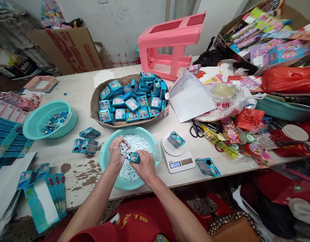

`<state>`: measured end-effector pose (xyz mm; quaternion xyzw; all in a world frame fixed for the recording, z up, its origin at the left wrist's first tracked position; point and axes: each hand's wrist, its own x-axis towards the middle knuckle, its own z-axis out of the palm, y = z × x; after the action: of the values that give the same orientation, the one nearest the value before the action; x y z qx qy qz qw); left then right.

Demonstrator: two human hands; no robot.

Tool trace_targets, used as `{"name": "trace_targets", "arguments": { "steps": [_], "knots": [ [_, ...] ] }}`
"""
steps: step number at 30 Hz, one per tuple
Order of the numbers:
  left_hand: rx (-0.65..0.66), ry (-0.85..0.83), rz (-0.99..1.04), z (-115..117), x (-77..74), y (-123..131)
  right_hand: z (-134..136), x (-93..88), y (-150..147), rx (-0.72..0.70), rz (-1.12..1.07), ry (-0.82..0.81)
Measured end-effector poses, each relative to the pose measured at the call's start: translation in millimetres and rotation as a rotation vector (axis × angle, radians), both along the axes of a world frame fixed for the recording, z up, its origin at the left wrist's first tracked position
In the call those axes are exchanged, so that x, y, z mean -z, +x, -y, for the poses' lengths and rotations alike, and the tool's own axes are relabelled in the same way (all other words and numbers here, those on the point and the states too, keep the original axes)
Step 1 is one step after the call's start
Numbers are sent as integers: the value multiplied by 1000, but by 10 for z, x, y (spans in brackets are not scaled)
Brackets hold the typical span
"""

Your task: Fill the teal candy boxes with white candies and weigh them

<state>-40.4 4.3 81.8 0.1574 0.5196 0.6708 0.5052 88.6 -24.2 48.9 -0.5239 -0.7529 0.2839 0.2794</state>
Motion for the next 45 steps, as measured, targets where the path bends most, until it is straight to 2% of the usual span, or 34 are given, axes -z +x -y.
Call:
{"name": "trace_targets", "arguments": {
  "steps": [7, 14, 24, 33, 39, 42, 44, 45],
  "knots": [
    [-9, -59, -21, -52, -5, -21, 0, -30, 5, 0, -42, -55],
    [22, -13, -35, -34, -1, 4, -24, -57, 40, 42, -62, -34],
    [-25, -2, -101, -50, -106, 66, -49, -167, 41, 57, -66, -13],
    [23, 52, -98, -36, -73, 55, -46, -156, 34, 70, -72, -70],
    [136, 54, -82, -24, -118, 80, -74, -79, -9, 94, -110, -111],
    [71, 70, -117, -71, -30, -110, -68, -143, 86, 97, -228, -178],
    [30, 17, -246, -123, 133, -265, -37, -286, 208, 138, -341, -194],
    [75, -36, -363, -148, 239, -308, -18, -383, 274, 167, -387, -193]
  ]
}}
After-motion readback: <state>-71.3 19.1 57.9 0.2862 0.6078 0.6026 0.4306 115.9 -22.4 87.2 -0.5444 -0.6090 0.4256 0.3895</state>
